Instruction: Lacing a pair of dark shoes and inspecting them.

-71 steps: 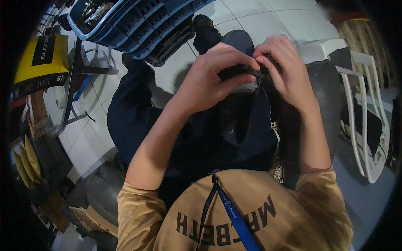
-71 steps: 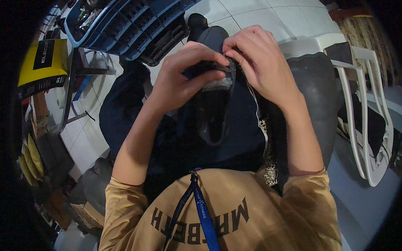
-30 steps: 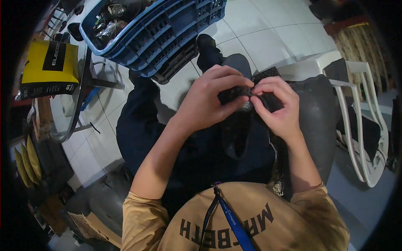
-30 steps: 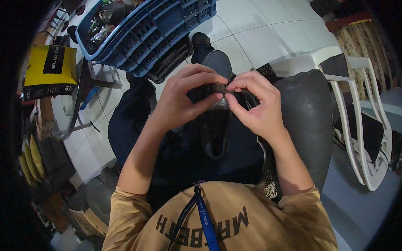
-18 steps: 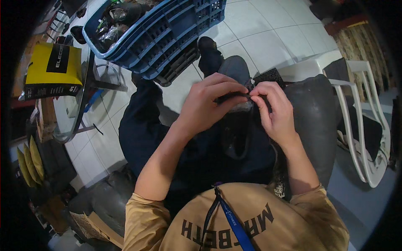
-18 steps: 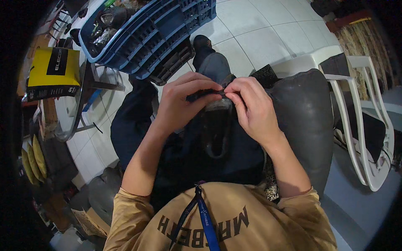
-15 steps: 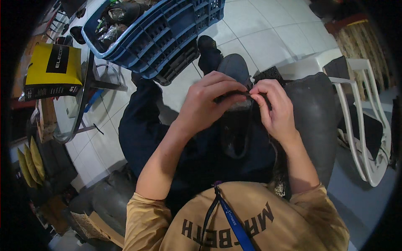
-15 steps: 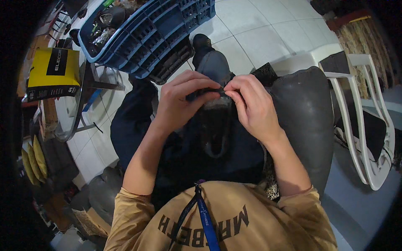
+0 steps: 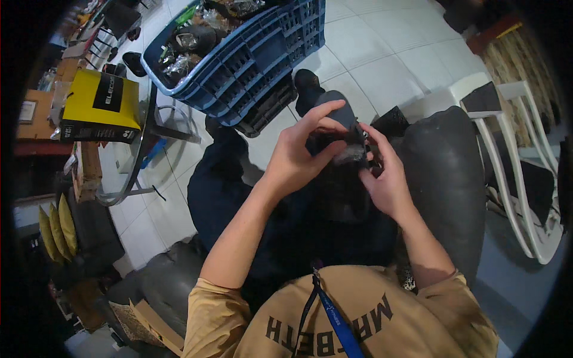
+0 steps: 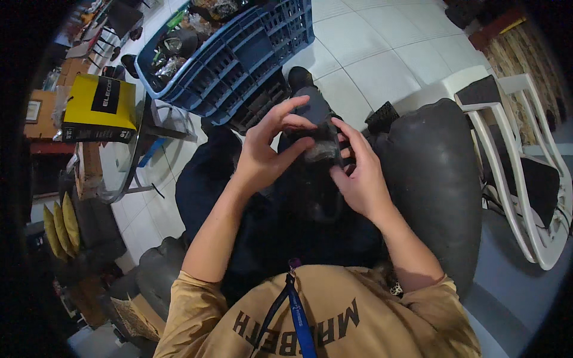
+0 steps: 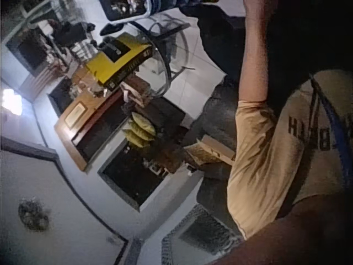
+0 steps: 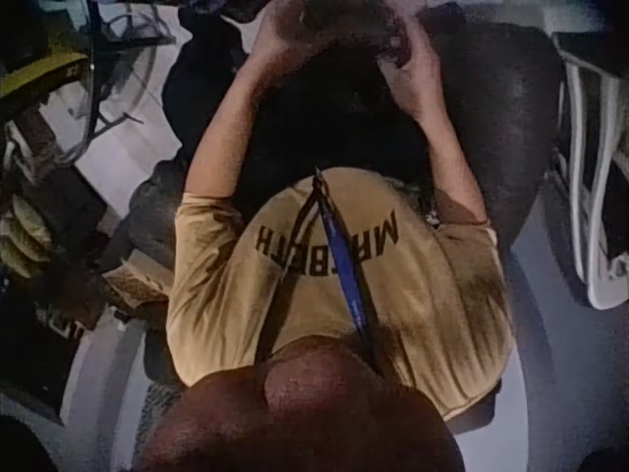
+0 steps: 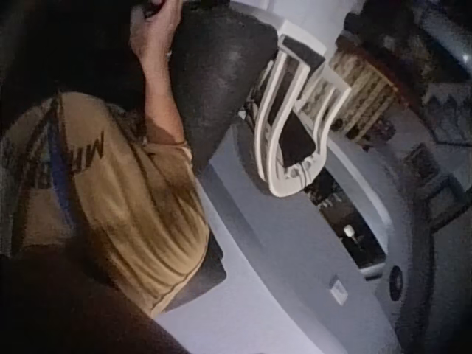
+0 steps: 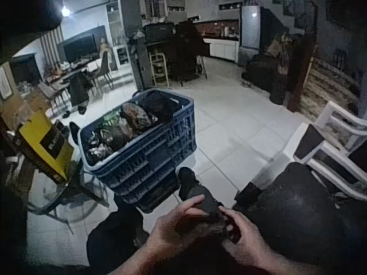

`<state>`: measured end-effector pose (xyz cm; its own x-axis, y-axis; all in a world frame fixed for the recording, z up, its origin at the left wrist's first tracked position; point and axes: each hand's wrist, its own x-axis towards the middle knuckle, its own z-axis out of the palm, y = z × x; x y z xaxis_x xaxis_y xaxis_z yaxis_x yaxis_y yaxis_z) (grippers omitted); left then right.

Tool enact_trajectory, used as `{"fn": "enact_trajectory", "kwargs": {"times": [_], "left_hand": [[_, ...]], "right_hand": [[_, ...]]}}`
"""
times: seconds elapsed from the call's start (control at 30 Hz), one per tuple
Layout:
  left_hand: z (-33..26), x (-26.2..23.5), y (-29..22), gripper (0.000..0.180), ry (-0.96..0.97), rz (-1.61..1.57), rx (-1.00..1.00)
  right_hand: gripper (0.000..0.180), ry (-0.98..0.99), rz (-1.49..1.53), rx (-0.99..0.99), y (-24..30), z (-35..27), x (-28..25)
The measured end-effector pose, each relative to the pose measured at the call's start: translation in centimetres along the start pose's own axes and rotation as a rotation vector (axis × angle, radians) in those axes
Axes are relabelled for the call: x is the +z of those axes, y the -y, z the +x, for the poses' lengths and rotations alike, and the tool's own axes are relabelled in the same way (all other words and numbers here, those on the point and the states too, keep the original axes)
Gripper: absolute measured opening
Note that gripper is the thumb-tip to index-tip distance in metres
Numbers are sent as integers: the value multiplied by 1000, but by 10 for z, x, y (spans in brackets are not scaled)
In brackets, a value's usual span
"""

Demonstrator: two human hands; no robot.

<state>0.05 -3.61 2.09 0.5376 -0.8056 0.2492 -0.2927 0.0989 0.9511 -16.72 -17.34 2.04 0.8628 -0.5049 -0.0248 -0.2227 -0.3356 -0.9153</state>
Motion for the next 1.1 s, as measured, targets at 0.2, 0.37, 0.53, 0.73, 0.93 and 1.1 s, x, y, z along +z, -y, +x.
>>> {"fn": "enact_trajectory", "kwargs": {"times": [0.2,0.37,0.53,0.73,0.93,1.1], "left_hand": [[10,-9,-14,52,168,43,9],[28,-30,-22,30,376,108,17],[31,-38,-13,19,381,72,-66],[33,-19,-19,22,384,-282,23],[32,-23,-31,24,424,-276,60],[37,-30,-26,26,410,-234,54]], "right_hand": [[73,3,105,-25,-9,-2,-14],[76,48,68,10,-17,-8,-8],[71,-42,-112,-112,-2,-10,-15],[45,-107,-292,-423,32,0,-27],[17,-171,-76,-381,22,0,-16],[11,-314,203,-181,16,-3,7]]}}
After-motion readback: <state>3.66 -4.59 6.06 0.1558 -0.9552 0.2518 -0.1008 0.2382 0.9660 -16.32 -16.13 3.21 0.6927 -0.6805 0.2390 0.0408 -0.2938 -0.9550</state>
